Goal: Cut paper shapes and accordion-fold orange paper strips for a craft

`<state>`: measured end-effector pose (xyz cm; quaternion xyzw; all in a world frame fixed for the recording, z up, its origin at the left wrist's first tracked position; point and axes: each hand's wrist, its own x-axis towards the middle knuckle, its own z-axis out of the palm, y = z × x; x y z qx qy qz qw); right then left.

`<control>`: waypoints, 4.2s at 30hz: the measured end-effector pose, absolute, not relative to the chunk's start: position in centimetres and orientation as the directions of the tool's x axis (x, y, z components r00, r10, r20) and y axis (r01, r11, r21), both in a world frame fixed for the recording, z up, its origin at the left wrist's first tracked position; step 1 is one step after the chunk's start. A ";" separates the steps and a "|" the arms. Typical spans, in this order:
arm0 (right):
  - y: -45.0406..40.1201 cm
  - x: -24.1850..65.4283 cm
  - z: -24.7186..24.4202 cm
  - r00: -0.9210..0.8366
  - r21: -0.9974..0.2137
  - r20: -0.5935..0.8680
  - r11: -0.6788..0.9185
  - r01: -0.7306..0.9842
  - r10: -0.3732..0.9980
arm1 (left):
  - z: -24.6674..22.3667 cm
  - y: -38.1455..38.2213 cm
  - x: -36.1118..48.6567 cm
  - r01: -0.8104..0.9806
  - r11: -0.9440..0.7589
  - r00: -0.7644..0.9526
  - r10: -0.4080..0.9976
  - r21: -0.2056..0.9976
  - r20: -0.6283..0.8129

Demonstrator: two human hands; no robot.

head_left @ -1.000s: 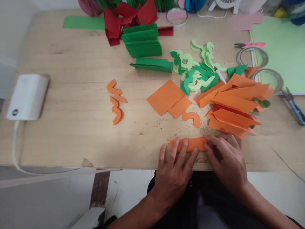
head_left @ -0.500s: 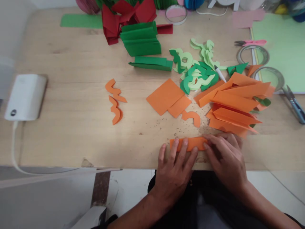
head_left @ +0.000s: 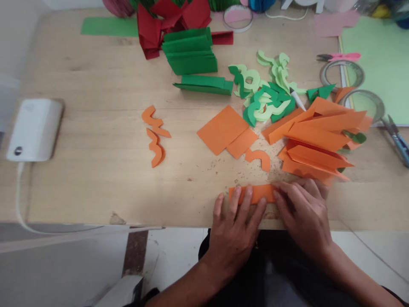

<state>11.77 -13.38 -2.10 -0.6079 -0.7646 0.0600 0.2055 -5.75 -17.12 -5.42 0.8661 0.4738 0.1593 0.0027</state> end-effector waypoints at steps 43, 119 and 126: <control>-12.8 11.7 -1.9 -0.234 -0.261 0.267 0.304 0.916 0.935 | -5.4 -17.1 -5.5 0.843 -0.529 0.493 0.832 0.096 0.254; -13.4 12.0 -2.4 -0.213 -0.246 0.289 0.288 0.925 0.933 | -5.7 -17.3 -5.3 0.852 -0.518 0.479 0.829 0.077 0.288; -16.2 11.6 -2.4 -0.260 -0.283 0.388 0.383 0.879 0.884 | -5.5 -17.3 -5.3 0.848 -0.524 0.489 0.829 0.073 0.271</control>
